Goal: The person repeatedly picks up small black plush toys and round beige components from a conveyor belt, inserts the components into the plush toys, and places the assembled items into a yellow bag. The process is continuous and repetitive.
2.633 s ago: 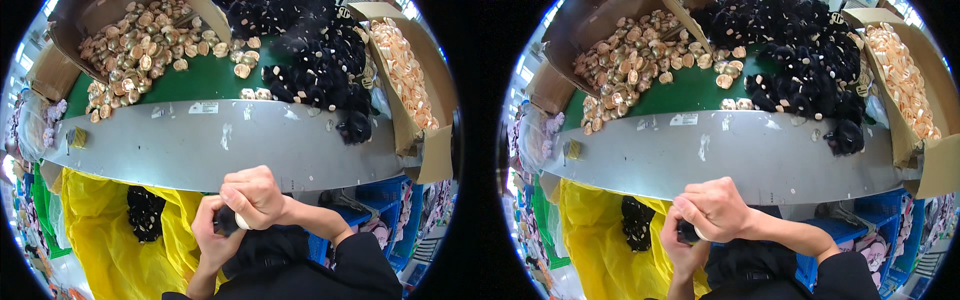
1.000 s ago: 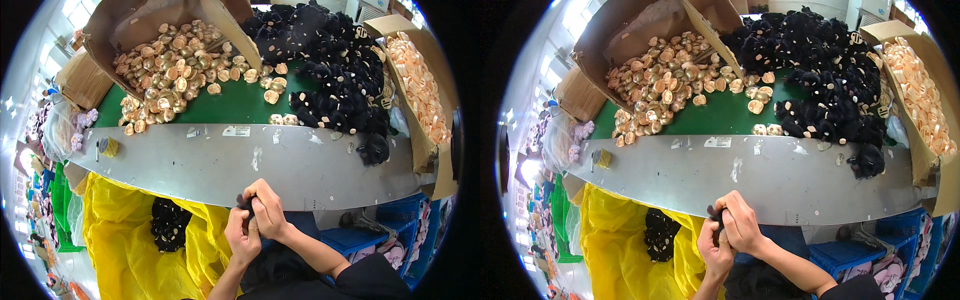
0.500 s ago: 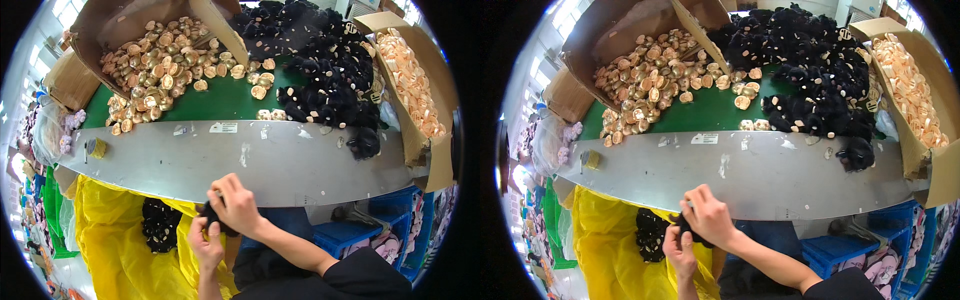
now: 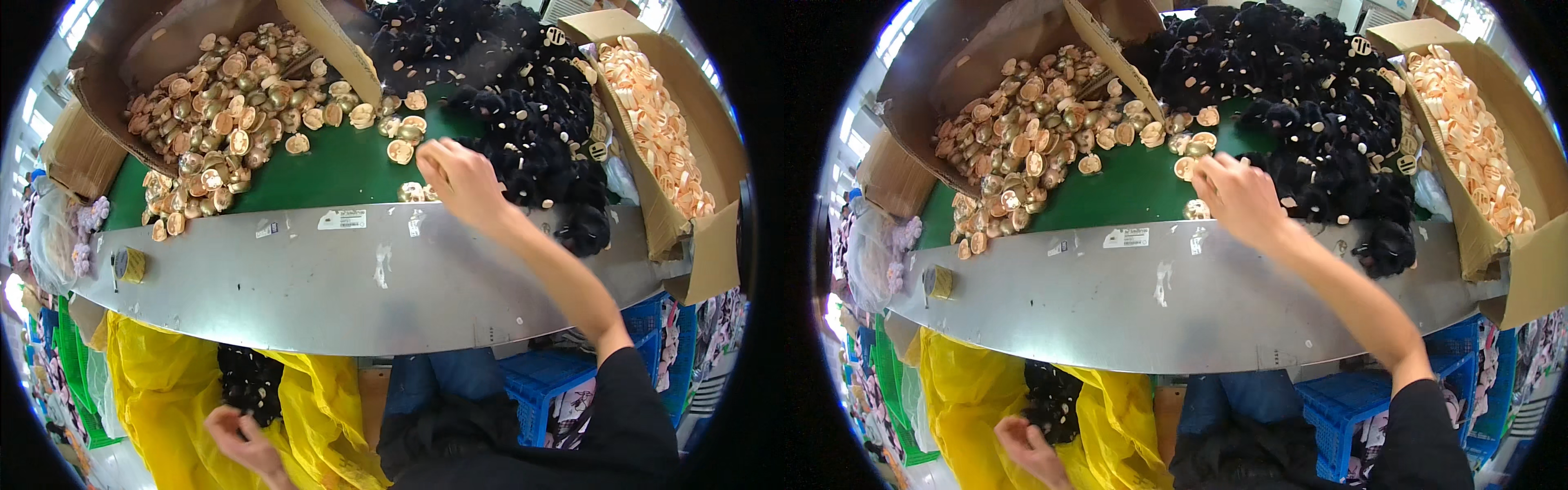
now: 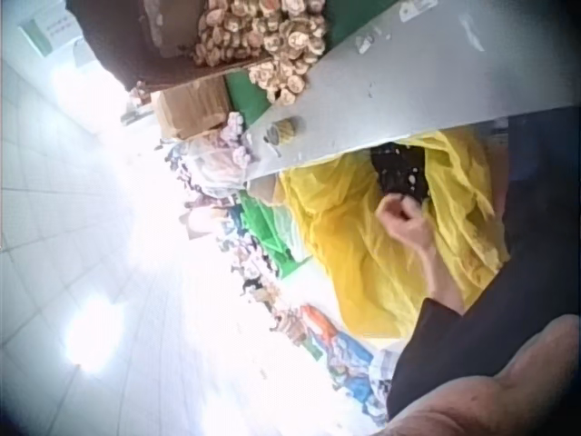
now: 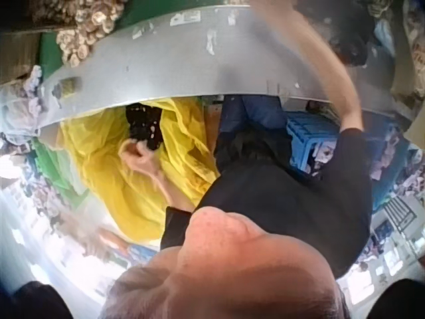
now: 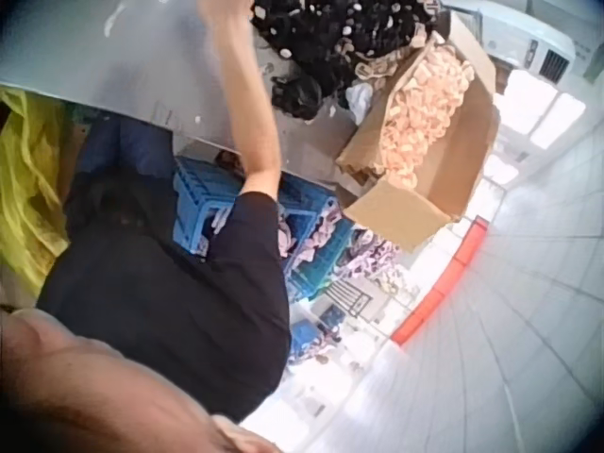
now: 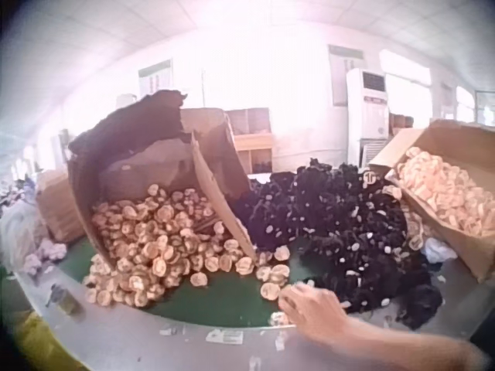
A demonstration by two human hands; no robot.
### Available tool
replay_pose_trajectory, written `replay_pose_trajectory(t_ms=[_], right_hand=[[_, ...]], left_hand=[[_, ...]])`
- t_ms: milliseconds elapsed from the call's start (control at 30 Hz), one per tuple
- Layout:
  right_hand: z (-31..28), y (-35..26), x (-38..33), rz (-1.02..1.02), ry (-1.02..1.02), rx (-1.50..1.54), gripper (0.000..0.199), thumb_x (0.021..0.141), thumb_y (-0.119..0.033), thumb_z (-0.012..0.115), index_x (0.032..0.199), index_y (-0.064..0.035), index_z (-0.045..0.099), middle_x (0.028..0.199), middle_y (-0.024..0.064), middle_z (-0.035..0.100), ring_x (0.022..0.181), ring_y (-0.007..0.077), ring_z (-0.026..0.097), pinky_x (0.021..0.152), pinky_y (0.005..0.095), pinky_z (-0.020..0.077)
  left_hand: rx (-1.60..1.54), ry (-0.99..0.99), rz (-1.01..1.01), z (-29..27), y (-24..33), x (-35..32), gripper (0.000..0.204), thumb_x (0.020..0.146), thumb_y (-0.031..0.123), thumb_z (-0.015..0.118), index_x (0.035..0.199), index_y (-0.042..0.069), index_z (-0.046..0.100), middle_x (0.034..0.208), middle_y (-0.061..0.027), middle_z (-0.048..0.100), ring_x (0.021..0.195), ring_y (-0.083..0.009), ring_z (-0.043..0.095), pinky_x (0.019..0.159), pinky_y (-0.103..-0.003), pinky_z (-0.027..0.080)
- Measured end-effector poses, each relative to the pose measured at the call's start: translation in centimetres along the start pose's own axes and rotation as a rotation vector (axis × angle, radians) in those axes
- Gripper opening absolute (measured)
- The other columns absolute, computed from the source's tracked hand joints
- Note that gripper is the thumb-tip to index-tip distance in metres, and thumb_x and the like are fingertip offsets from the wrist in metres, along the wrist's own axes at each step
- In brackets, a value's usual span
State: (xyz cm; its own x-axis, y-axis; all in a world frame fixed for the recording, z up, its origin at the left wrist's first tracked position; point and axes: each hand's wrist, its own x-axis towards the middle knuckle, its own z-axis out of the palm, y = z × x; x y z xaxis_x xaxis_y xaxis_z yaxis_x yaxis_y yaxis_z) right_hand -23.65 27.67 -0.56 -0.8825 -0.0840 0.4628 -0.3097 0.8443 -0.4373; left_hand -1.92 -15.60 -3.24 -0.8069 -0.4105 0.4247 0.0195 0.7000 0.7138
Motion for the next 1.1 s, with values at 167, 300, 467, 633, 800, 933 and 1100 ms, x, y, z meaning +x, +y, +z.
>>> replay_pose_trajectory(t_ms=[167,300,467,633,800,933,1100], right_hand=[[6.8,6.1,5.7,0.013,-0.136,-0.269,0.025,0.095,-0.028,0.064,0.112,-0.0102,0.06,0.111,0.0169,0.064,0.087,0.0371,0.068,0.069,0.0462,0.0558],[8.9,7.4,6.0,-0.201,-0.145,-0.168,0.019,0.093,-0.021,0.065,0.105,-0.007,0.06,0.092,0.0148,0.057,0.082,0.0339,0.065,0.072,0.0434,0.056],[5.7,6.6,5.9,-0.061,-0.239,0.194,0.016,0.091,-0.014,0.064,0.099,-0.0007,0.059,0.093,0.0153,0.059,0.086,0.0348,0.063,0.074,0.0419,0.0532],[-2.8,6.2,4.6,0.504,-0.15,0.839,0.014,0.095,-0.002,0.05,0.106,0.0018,0.058,0.093,0.0089,0.062,0.074,0.0091,0.059,0.069,0.0287,0.0517],[-5.4,9.6,0.3,0.337,-0.103,0.183,0.018,0.084,0.004,0.047,0.084,0.0003,0.064,0.066,0.0081,0.06,0.062,0.0136,0.058,0.057,0.0288,0.0448],[-4.3,7.2,-1.4,0.304,-0.157,-0.015,0.018,0.087,-0.014,0.051,0.084,-0.0069,0.068,0.068,0.0121,0.066,0.064,0.0311,0.066,0.064,0.0444,0.0506],[-2.5,5.9,-1.7,0.291,-0.272,-0.361,0.043,0.082,-0.043,0.066,0.089,-0.0011,0.064,0.072,0.0168,0.069,0.074,0.0351,0.07,0.068,0.0475,0.054]], left_hand=[[-0.128,-0.266,0.233,10.0,4.8,0.6,0.015,0.072,-0.009,0.052,0.082,0.001,0.057,0.076,-0.0105,0.057,0.064,-0.0241,0.054,0.057,-0.03,0.043],[-0.063,-0.332,0.268,15.0,5.3,-0.1,0.011,0.069,-0.006,0.051,0.067,0.005,0.054,0.063,-0.0095,0.056,0.052,-0.0246,0.052,0.05,-0.03,0.04],[-0.046,-0.17,0.49,17.5,4.1,-0.2,0.039,0.088,0.021,0.054,0.051,0.011,0.045,0.044,-0.0052,0.043,0.035,-0.0227,0.042,0.041,-0.032,0.034],[-0.258,-0.211,0.587,17.4,1.9,-0.5,0.047,0.096,0.028,0.048,0.052,0.012,0.043,0.045,-0.0043,0.041,0.036,-0.0211,0.041,0.041,-0.03,0.031],[-0.173,-0.246,0.493,17.0,3.2,-0.5,0.019,0.075,0.011,0.047,0.056,0.007,0.048,0.053,-0.0063,0.052,0.044,-0.0218,0.048,0.045,-0.033,0.038],[-0.192,-0.194,0.423,17.1,3.8,-0.4,0.023,0.084,0.01,0.045,0.064,0.005,0.054,0.057,-0.0091,0.054,0.047,-0.0224,0.05,0.046,-0.034,0.038],[-0.268,-0.328,0.149,15.4,4.3,-0.2,0.018,0.088,0.0,0.049,0.077,0.003,0.062,0.059,-0.0036,0.054,0.046,-0.0102,0.043,0.045,-0.027,0.032]])
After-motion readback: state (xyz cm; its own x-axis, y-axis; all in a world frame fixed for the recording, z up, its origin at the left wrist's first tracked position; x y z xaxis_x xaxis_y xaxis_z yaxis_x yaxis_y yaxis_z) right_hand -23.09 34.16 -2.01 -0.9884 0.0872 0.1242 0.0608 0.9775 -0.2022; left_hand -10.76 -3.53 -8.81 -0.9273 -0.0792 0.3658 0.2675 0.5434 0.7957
